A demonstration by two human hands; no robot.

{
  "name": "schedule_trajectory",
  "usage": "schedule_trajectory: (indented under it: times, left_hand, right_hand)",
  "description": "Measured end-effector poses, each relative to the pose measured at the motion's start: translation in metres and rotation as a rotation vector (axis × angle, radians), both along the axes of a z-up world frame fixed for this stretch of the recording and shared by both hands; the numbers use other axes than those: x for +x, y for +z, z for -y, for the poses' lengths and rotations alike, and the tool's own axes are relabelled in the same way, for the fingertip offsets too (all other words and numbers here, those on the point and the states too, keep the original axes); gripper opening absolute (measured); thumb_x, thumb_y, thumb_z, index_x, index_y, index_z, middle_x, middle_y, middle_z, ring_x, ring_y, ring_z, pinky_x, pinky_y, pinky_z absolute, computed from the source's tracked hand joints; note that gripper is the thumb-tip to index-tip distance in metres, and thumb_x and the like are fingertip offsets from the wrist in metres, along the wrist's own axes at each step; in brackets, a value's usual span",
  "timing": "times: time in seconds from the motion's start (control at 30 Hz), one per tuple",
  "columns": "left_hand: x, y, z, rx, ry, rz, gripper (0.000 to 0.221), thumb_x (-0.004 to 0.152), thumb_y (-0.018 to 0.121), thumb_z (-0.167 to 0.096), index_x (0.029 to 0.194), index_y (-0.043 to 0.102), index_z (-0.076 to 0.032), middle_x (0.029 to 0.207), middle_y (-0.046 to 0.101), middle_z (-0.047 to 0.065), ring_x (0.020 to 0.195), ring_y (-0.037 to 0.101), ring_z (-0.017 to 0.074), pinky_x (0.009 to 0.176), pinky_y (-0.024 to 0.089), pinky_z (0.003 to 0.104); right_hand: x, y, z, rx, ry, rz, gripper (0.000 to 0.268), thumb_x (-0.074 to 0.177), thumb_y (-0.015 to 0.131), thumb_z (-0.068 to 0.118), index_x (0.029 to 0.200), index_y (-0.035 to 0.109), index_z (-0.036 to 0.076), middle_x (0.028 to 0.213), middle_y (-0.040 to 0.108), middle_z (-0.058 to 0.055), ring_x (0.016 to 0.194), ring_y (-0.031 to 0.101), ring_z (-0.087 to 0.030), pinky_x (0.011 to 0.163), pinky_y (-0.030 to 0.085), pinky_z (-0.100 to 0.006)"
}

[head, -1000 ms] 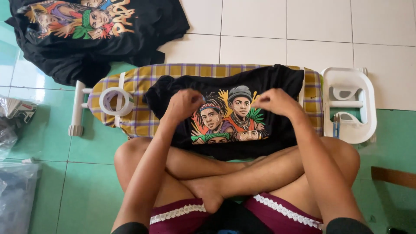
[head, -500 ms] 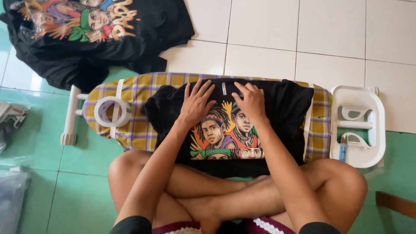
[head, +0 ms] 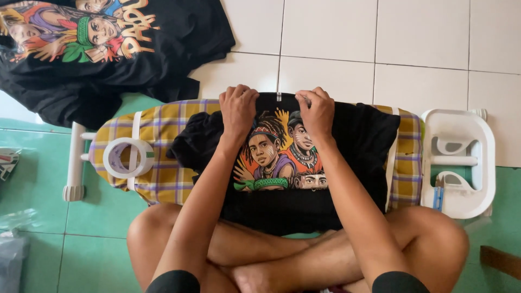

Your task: Applying small pieces of tape to a t-shirt graphic to mask specific areas for processing.

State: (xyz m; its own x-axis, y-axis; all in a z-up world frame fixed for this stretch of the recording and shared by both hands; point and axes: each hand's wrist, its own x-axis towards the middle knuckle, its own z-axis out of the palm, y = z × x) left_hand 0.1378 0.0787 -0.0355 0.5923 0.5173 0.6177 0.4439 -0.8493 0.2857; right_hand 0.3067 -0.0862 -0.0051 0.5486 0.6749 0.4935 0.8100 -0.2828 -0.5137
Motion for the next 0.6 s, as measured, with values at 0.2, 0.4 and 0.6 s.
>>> schedule_trajectory:
  times: [0.2,0.4,0.6]
  left_hand:
    - [-0.001,0.019,0.03,-0.035,-0.099,-0.11,0.033,0.098,0.068,-0.033,0.123,0.063,-0.013,0.124,0.062,0.009,0.116,0.064,0.0292,0.106,0.045,0.045]
    - [-0.029,0.035,0.047,-0.113,-0.19,-0.359,0.067,0.096,0.066,-0.05,0.146,0.05,-0.009,0.145,0.054,0.014,0.14,0.048,0.0327,0.121,0.029,0.048]
    - [-0.033,0.039,0.051,-0.119,-0.19,-0.317,0.058,0.098,0.067,-0.045,0.143,0.053,-0.011,0.142,0.056,0.013,0.139,0.05,0.0317,0.12,0.031,0.047]
  right_hand:
    - [-0.035,0.016,0.007,-0.177,0.089,0.22,0.013,0.096,0.072,0.022,0.108,0.077,0.024,0.085,0.046,0.003,0.077,0.057,-0.021,0.074,0.047,-0.039]
    - [-0.041,-0.009,0.003,-0.229,0.108,0.325,0.031,0.094,0.067,0.029,0.124,0.074,0.024,0.088,0.05,-0.001,0.082,0.059,-0.025,0.074,0.046,-0.043]
    - [-0.04,-0.02,0.007,-0.099,0.143,0.325,0.039,0.101,0.056,0.052,0.128,0.072,0.029,0.087,0.049,0.0,0.079,0.058,-0.025,0.076,0.046,-0.043]
